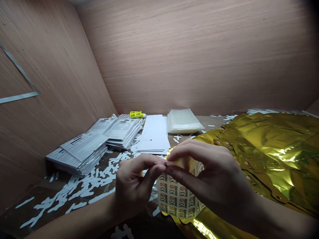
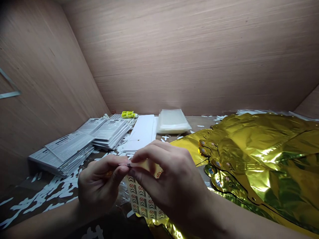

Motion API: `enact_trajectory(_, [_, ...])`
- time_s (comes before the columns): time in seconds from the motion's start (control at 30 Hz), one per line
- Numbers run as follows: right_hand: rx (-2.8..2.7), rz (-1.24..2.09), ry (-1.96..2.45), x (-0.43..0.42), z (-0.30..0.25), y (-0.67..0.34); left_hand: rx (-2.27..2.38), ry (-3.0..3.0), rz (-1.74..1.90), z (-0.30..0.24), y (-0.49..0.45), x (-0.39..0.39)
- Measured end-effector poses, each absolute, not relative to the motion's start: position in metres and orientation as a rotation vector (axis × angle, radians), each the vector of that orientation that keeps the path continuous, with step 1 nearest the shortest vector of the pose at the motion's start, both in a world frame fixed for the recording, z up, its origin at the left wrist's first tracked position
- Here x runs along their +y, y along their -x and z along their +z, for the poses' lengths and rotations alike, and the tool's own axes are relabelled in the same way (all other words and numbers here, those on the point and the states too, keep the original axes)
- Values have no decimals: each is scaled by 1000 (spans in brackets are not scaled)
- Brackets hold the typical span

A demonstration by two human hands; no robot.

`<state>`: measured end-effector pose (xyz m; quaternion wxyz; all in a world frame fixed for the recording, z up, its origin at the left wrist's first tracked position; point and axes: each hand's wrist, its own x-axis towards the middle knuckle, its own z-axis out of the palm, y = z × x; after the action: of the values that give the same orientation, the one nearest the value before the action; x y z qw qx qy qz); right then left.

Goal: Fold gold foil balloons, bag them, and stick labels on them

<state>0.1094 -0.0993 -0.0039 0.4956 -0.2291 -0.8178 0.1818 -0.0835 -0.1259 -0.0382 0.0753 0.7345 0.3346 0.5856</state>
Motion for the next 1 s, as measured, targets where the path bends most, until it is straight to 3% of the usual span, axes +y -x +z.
enact_trajectory(1.0, [-2126,96,534,-97,-13,-111,882,-2161,1753,-39,82,-119])
